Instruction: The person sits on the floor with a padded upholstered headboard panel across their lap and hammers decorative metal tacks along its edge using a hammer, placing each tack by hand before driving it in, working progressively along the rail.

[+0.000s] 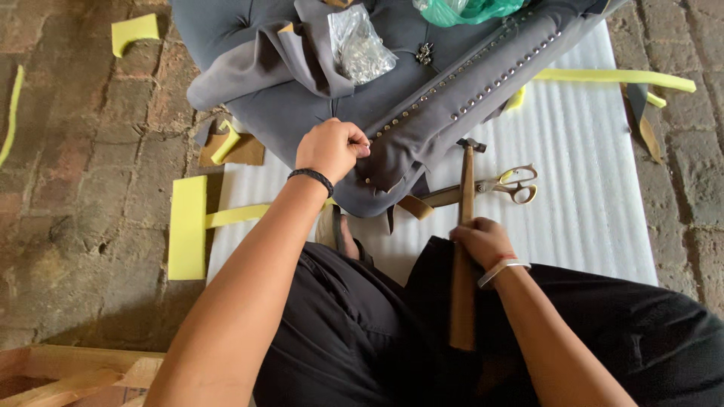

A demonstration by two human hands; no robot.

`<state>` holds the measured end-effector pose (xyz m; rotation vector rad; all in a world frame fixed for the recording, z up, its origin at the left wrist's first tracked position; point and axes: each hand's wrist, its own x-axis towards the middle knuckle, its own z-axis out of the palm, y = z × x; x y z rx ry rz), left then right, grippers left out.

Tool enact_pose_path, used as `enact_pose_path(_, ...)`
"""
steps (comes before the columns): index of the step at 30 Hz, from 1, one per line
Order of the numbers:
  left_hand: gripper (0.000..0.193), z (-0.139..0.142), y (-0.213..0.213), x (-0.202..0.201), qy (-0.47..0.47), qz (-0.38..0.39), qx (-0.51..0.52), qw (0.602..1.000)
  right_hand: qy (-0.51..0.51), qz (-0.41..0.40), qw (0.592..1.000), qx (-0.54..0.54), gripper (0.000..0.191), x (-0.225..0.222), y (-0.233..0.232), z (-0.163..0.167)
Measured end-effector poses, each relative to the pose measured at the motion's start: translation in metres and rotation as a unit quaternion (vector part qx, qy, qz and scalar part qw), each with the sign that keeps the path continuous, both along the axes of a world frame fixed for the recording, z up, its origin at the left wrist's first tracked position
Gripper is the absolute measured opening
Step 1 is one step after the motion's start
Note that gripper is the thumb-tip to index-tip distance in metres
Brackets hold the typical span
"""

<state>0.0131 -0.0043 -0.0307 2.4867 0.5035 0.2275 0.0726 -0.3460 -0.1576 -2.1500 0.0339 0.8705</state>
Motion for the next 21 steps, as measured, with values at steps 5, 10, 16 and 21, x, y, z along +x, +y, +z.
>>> enact_pose_path(5, 0.012, -0.001, 0.000, 0.002, -0.010, 0.004, -0.009, 1.000, 0.040, -0.165, 0.964, 0.203, 0.045, -0.043, -0.011, 0.065)
enact_pose_path(10, 0.011, -0.001, 0.007, 0.007, 0.042, -0.001, -0.041, 0.998, 0.021, -0.059, 0.938, 0.341, 0.055, -0.108, -0.016, 0.135)
enact_pose_path(16, 0.013, 0.002, 0.006, 0.013, 0.058, 0.020, -0.042, 0.997, -0.131, 0.140, 0.981, 0.005, 0.035, -0.111, 0.024, 0.179)
enact_pose_path(21, 0.016, 0.001, 0.010, 0.015, 0.072, 0.041, -0.080, 0.993, -0.042, 0.138, 0.990, 0.003, 0.032, -0.110, 0.027, 0.190)
